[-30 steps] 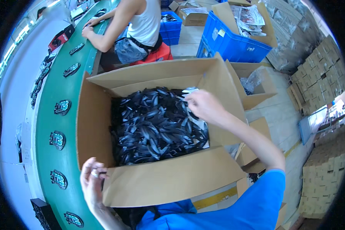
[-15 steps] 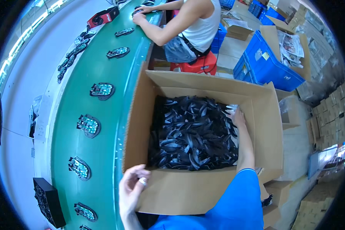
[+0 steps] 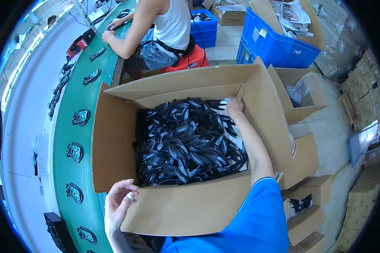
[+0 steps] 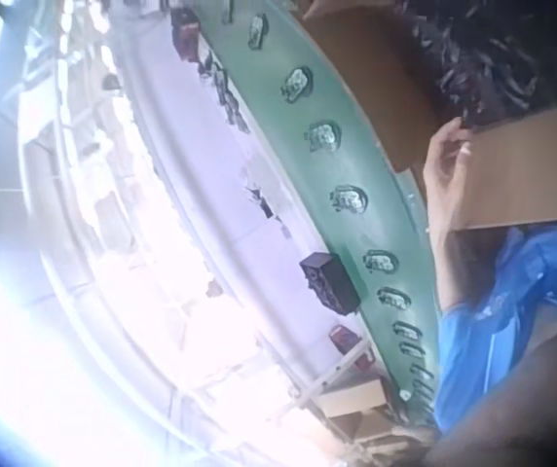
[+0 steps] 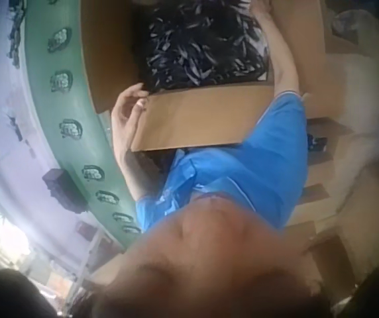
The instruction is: The person assembles small electronic devices at a workstation. They pick up a device shell, insert a black plastic component, and place the assembled unit on a green conveyor belt. Later, they reach into a cardboard box and handle multiple black plastic parts wrapped in clear plastic bags.
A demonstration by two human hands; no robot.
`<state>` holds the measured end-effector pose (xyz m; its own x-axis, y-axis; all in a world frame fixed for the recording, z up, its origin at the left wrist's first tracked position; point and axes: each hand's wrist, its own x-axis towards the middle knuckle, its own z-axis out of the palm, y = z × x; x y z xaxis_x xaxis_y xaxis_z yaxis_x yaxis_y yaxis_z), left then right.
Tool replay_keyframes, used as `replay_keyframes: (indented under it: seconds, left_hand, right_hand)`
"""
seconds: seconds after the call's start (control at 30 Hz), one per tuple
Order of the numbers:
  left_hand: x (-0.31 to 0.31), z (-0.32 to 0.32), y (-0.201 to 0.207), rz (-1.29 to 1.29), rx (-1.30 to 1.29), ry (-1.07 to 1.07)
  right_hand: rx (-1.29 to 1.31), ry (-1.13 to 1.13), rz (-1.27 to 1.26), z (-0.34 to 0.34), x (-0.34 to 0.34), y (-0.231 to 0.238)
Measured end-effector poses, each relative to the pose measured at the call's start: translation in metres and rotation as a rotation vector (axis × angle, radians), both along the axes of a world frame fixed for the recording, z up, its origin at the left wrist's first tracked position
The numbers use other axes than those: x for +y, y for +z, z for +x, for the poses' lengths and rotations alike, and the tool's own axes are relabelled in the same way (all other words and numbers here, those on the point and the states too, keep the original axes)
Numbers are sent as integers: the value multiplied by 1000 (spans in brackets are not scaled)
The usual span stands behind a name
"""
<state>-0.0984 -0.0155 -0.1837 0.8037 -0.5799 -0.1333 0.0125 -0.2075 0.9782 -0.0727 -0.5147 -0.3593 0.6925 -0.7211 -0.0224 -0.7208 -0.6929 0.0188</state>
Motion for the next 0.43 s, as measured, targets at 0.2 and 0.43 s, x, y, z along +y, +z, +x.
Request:
replay_keyframes:
  seconds: [0.2,0.43]
  left_hand:
    - [-59,26,17,108,-145,-210]
    - [-162,63,-11,110,-256,-441]
  right_hand:
    - [-27,136,195,-2,26,19]
    - [15,150,73,-3,101,18]
